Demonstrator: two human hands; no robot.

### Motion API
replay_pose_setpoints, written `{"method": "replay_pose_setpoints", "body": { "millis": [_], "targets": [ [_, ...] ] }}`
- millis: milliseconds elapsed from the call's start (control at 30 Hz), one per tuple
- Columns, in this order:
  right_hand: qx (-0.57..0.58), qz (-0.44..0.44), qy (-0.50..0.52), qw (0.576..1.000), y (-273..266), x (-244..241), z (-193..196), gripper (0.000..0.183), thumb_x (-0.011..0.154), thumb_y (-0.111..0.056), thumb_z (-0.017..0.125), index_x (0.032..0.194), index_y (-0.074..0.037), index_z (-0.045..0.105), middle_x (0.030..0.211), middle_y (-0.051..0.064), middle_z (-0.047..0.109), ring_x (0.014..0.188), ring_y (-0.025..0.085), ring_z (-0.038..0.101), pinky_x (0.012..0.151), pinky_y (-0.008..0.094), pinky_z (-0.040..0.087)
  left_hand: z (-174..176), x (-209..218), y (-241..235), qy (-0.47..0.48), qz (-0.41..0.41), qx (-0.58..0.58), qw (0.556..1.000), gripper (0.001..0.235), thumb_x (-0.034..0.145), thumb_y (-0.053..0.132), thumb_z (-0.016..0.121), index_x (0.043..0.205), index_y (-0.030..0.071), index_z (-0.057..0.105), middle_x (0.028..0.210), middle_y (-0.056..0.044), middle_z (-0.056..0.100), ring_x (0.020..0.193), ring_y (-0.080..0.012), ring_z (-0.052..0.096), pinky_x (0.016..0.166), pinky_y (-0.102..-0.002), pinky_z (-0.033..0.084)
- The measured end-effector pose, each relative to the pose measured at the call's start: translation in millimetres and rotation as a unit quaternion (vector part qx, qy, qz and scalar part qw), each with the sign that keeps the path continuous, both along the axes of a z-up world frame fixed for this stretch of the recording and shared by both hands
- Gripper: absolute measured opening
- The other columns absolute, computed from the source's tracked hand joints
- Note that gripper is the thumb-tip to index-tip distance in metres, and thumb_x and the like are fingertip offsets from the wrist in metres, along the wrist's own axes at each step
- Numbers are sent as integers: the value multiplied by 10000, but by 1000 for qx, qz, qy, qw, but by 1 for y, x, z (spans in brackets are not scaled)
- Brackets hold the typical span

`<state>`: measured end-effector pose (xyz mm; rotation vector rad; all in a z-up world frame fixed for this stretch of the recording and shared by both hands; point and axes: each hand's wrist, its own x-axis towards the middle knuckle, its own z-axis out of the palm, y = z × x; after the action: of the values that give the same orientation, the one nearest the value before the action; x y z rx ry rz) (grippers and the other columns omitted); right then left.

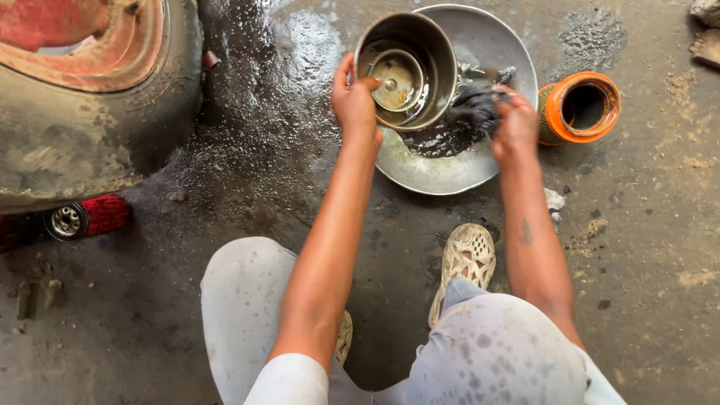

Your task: The person cleans a red cylindrical filter component using a yellow brush and a dark rag. They scrub the interior and exterior surfaces over a metal basin containing dark liquid, repeatedly dipping the rag into the basin to wipe the filter.

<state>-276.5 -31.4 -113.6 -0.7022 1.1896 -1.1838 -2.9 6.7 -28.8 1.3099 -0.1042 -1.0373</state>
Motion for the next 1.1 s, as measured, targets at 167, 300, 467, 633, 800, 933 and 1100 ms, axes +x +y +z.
{"method": "replay_pose_setpoints", "body": {
  "millis": [167, 300, 467, 633, 800, 933, 1100],
  "targets": [
    [-84, 1, -24, 996, 30, 20, 99, 213, 900, 27, 630, 1078, -57, 709, 1015, 88, 733, 848, 190, 681, 771, 328, 570, -26, -5, -3, -106, -69, 75, 989, 624, 739, -52, 709, 1351, 15, 607, 1270, -152, 666, 1087, -238, 662, 941, -349, 514],
    [-425, 231, 391, 783, 24, 70, 113, 300, 860, 27, 619, 1115, -75, 740, 1170, 142, 717, 1182, 306, 702, 1027, 466, 581, -11, -25, -1, -143, -160, 126, 968, 526, 789, 167, 788, 1287, 44, 672, 1198, -144, 736, 1050, -238, 695, 916, -345, 532],
    [-473, 300, 677, 478, 36, 92, 111, 323, 807, -318, 745, 1076, -140, 760, 1142, 157, 622, 1052, 317, 617, 804, 404, 479, 13, -28, 11, -326, -250, 203, 889, 525, 790, 324, 804, 1276, 158, 696, 1229, -166, 688, 1103, -313, 681, 940, -392, 527],
    [-376, 314, 723, 488, 50, 91, 91, 420, 806, -320, 710, 1207, -206, 755, 981, 152, 651, 931, 326, 623, 762, 452, 453, 25, -26, 10, -395, -284, 234, 842, 557, 756, 338, 810, 1288, 264, 661, 1207, -170, 626, 1126, -371, 630, 972, -422, 499],
    [-287, 356, 732, 505, 54, 100, 56, 291, 876, -280, 696, 1098, -98, 741, 925, 138, 719, 832, 321, 695, 772, 478, 515, 40, -42, 10, -481, -268, 186, 814, 505, 767, 272, 771, 1264, 318, 693, 1193, -135, 598, 1177, -364, 577, 983, -460, 464],
    [-150, 438, 665, 586, 58, 102, 51, 337, 876, -368, 706, 1020, -65, 743, 961, 214, 732, 885, 388, 716, 768, 501, 551, 40, -56, 15, -506, -246, 145, 813, 495, 767, 204, 753, 1249, 308, 711, 1152, -123, 610, 1155, -350, 584, 985, -484, 448],
    [-89, 408, 422, 805, 37, 93, 72, 433, 923, -269, 624, 1225, 40, 597, 956, 273, 726, 878, 430, 718, 750, 526, 565, 34, -51, 14, -484, -180, 134, 846, 477, 775, 245, 798, 1237, 261, 683, 1124, -155, 602, 1114, -385, 584, 976, -466, 476]
  ]
}}
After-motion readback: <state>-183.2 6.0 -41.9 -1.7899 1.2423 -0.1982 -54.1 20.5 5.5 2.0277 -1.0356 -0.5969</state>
